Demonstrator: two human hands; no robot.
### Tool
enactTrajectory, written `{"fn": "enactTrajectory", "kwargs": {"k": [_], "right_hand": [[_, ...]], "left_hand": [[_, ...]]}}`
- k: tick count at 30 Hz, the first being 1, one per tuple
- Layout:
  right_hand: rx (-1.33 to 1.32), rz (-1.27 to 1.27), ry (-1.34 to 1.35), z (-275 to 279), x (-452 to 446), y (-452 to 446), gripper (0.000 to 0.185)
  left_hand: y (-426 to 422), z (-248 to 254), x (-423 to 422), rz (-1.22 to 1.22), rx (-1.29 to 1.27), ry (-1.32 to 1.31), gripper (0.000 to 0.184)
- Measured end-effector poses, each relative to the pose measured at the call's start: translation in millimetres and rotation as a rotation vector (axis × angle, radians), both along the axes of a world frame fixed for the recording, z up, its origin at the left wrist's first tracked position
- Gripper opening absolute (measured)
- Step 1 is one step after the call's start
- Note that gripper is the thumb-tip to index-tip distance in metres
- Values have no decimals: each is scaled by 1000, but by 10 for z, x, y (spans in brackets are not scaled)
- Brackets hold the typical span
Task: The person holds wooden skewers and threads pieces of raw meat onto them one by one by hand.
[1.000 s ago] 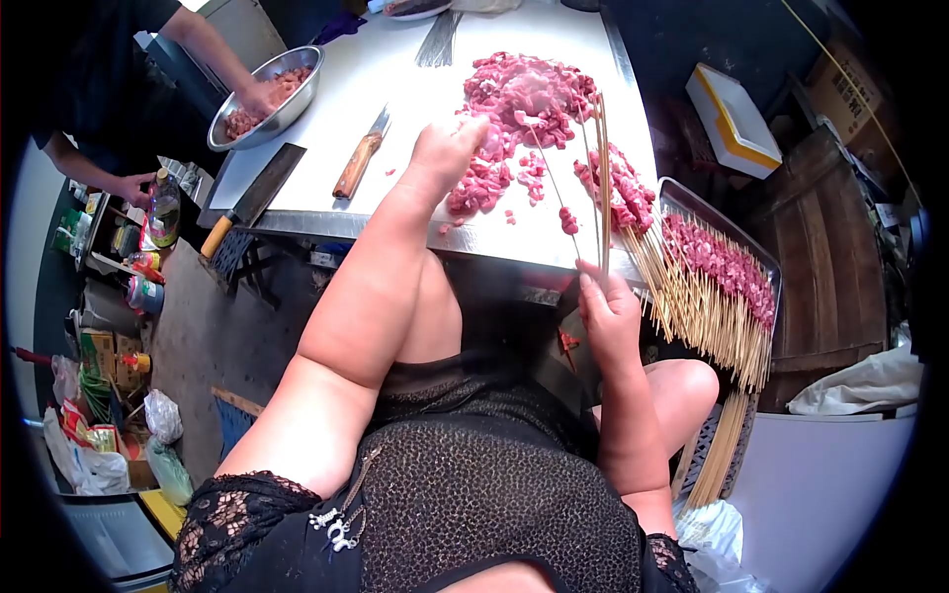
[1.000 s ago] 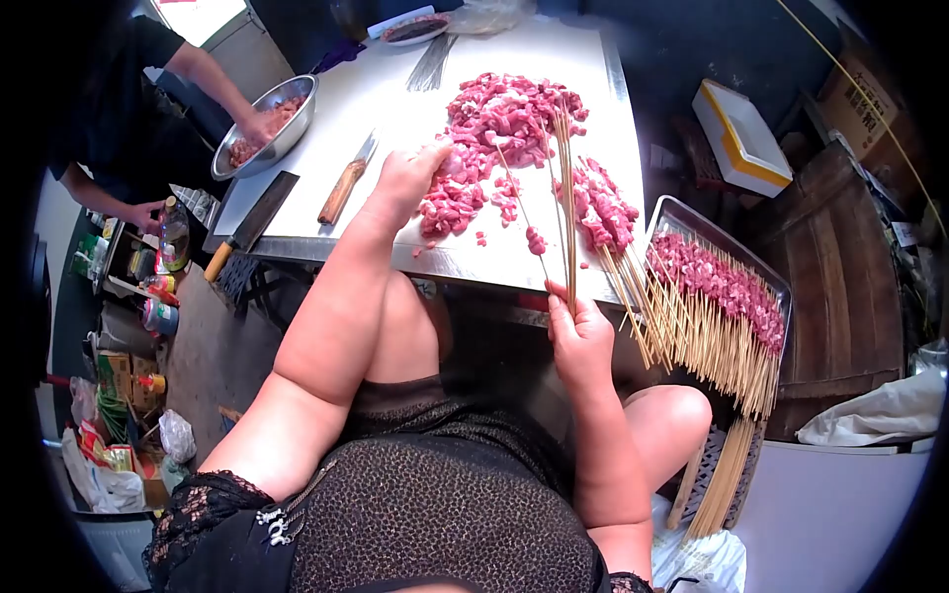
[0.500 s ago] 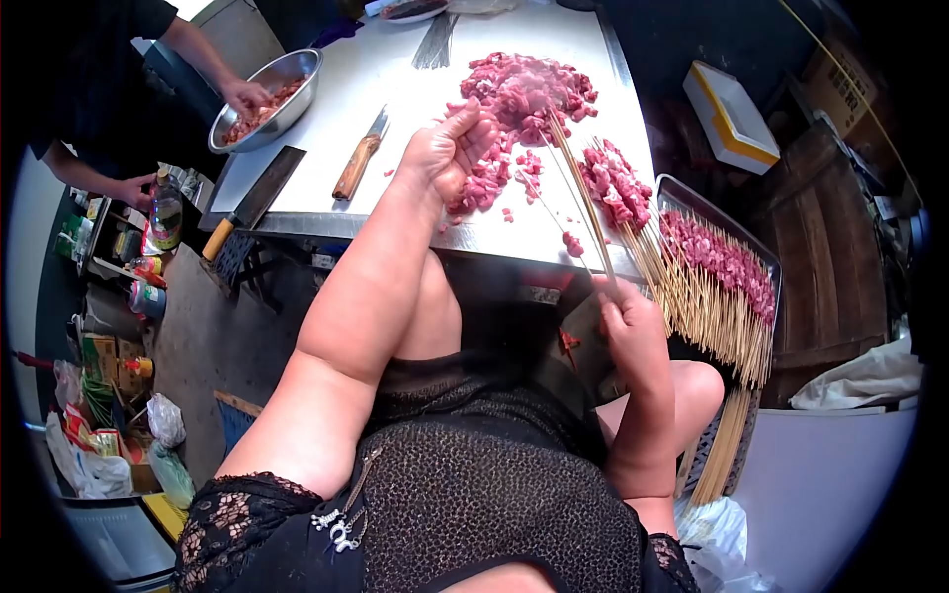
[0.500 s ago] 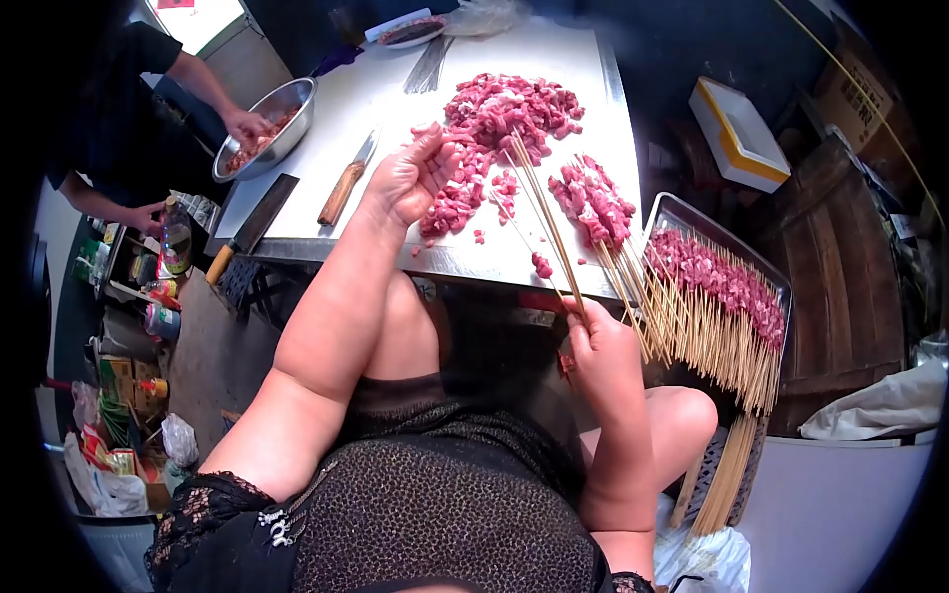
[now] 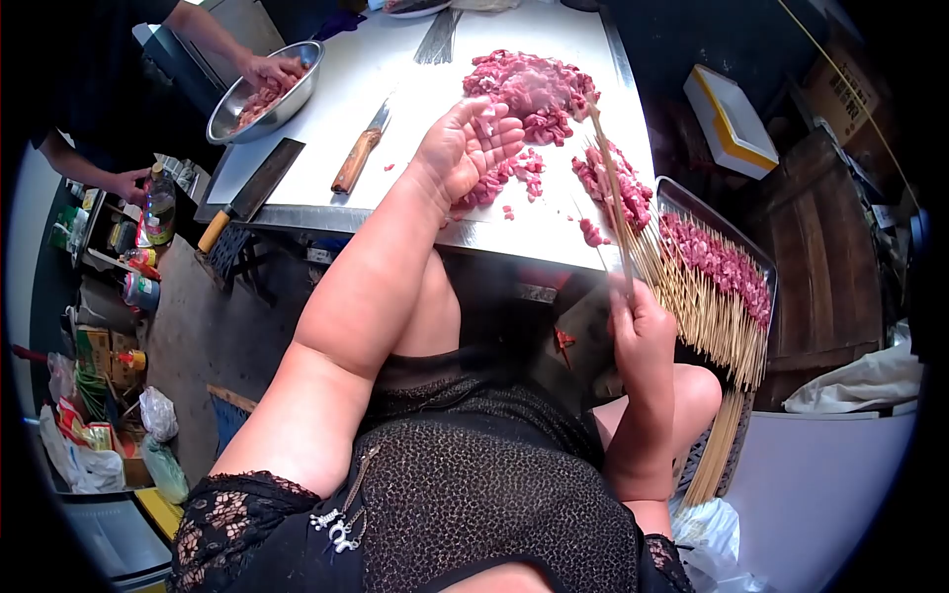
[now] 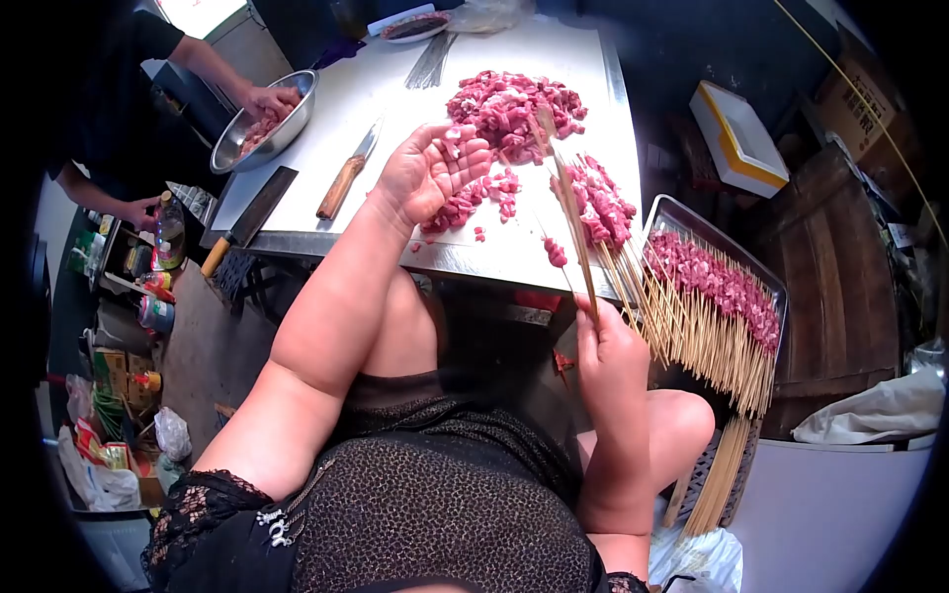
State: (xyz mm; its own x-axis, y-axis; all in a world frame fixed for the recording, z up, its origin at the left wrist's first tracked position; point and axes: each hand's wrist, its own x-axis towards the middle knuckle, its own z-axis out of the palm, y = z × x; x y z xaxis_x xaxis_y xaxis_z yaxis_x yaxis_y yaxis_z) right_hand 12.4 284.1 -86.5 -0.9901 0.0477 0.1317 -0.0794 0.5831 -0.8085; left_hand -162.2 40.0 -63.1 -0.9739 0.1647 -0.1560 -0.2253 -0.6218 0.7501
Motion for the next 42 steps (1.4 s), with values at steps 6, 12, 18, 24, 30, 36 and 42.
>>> {"fn": "enactTrajectory", "kwargs": {"k": [6,12,18,24,30,36,42], "right_hand": [[-390,65,17,-238,-105,-144,17],[-382,71,35,-304,-134,-237,17],[-370,49,29,-352,-143,-242,17],[-430,44,-28,-263,-107,-212,17],[-387,59,94,-348,-156,-195,16],[-319,44,81,-432,-182,-198,20],[-641,106,63,-531,-198,-325,17]], "left_hand": [[-3,-61,14,-79,-3,88,31],[-2,-52,42,-72,-12,71,28],[16,27,112,-93,33,62,27],[30,18,136,-190,-47,147,27],[57,18,168,-197,89,96,28],[96,-21,146,-210,66,151,28],[139,-22,176,-331,146,173,25]]}}
